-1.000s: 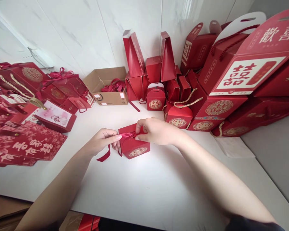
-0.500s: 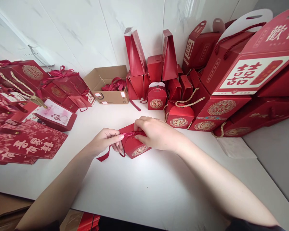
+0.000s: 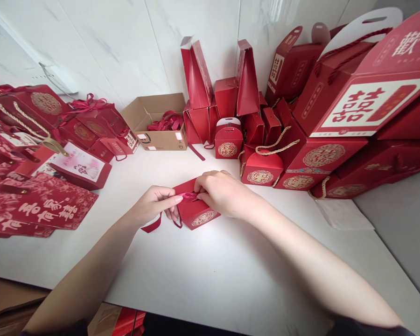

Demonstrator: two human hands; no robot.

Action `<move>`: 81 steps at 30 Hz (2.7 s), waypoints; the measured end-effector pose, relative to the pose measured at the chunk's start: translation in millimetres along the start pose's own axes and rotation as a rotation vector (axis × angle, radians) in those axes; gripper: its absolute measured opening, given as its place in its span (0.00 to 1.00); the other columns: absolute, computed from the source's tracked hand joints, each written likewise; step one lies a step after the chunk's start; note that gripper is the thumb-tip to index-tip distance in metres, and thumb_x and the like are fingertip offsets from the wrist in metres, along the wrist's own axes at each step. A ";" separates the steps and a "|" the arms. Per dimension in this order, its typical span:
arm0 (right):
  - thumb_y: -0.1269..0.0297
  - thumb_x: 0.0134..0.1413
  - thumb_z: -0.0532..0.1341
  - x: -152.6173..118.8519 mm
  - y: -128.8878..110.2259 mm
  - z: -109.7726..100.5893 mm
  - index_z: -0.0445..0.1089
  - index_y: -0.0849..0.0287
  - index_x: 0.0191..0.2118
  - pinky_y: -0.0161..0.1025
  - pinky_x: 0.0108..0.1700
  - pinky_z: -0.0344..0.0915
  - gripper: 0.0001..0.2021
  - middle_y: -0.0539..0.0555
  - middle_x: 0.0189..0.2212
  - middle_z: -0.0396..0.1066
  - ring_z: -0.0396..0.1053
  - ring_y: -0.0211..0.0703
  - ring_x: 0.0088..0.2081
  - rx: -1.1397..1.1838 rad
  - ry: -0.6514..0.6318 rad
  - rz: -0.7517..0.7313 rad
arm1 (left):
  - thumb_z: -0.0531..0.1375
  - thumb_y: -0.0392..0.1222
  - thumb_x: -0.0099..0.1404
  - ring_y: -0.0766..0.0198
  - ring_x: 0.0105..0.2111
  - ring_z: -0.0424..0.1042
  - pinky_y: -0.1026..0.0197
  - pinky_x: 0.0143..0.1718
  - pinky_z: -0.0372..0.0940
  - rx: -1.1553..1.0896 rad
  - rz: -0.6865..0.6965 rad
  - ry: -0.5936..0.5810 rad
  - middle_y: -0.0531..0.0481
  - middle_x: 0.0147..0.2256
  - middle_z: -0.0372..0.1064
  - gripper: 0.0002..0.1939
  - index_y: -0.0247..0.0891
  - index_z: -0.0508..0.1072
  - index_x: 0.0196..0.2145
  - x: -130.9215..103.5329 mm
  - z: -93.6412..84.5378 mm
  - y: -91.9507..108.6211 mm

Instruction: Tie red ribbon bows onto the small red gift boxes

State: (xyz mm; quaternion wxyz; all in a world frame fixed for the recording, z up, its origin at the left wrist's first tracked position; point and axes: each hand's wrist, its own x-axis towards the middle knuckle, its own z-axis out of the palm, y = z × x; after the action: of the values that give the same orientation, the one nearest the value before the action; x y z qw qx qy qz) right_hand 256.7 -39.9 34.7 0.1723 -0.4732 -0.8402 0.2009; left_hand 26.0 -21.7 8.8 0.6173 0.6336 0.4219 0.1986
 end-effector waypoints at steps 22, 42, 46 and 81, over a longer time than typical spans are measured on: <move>0.71 0.60 0.60 1.2 3.5 -2.8 0.72 0.59 0.37 0.35 0.35 0.58 0.03 0.53 0.35 0.73 0.67 0.40 0.34 0.014 -0.034 -0.081 | 0.60 0.48 0.67 0.64 0.24 0.77 0.66 0.25 0.71 0.051 0.016 -0.001 0.48 0.23 0.75 0.18 0.33 0.69 0.24 0.6 -0.4 -1.8; 0.64 0.61 0.61 4.6 21.6 -0.6 0.73 0.58 0.38 0.37 0.35 0.58 0.05 0.53 0.35 0.75 0.68 0.42 0.36 -0.005 -0.036 -0.154 | 0.60 0.49 0.66 0.63 0.25 0.77 0.64 0.28 0.72 0.063 0.018 0.004 0.47 0.25 0.75 0.18 0.33 0.68 0.25 1.5 0.6 -3.5; 0.63 0.61 0.61 5.9 21.5 0.2 0.74 0.57 0.38 0.37 0.36 0.59 0.05 0.53 0.34 0.75 0.68 0.43 0.36 0.024 -0.036 -0.159 | 0.60 0.49 0.67 0.63 0.24 0.77 0.64 0.27 0.71 0.061 0.016 -0.003 0.47 0.25 0.75 0.18 0.33 0.68 0.25 1.4 1.8 -2.6; 0.36 0.52 0.60 -1.9 32.7 -35.6 0.69 0.59 0.23 0.34 0.19 0.44 0.27 0.45 0.15 0.49 0.46 0.32 0.18 0.414 -0.517 0.295 | 0.60 0.52 0.65 0.75 0.15 0.58 0.70 0.15 0.52 0.193 0.026 0.123 0.54 0.16 0.63 0.22 0.35 0.67 0.19 -1.0 -5.0 1.7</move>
State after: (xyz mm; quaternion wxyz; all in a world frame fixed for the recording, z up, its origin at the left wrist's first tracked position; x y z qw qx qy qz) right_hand 298.4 -19.9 48.7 0.0154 -0.4780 -0.7204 0.5023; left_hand 22.0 -19.2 11.5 0.5235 0.6823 0.4678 0.2036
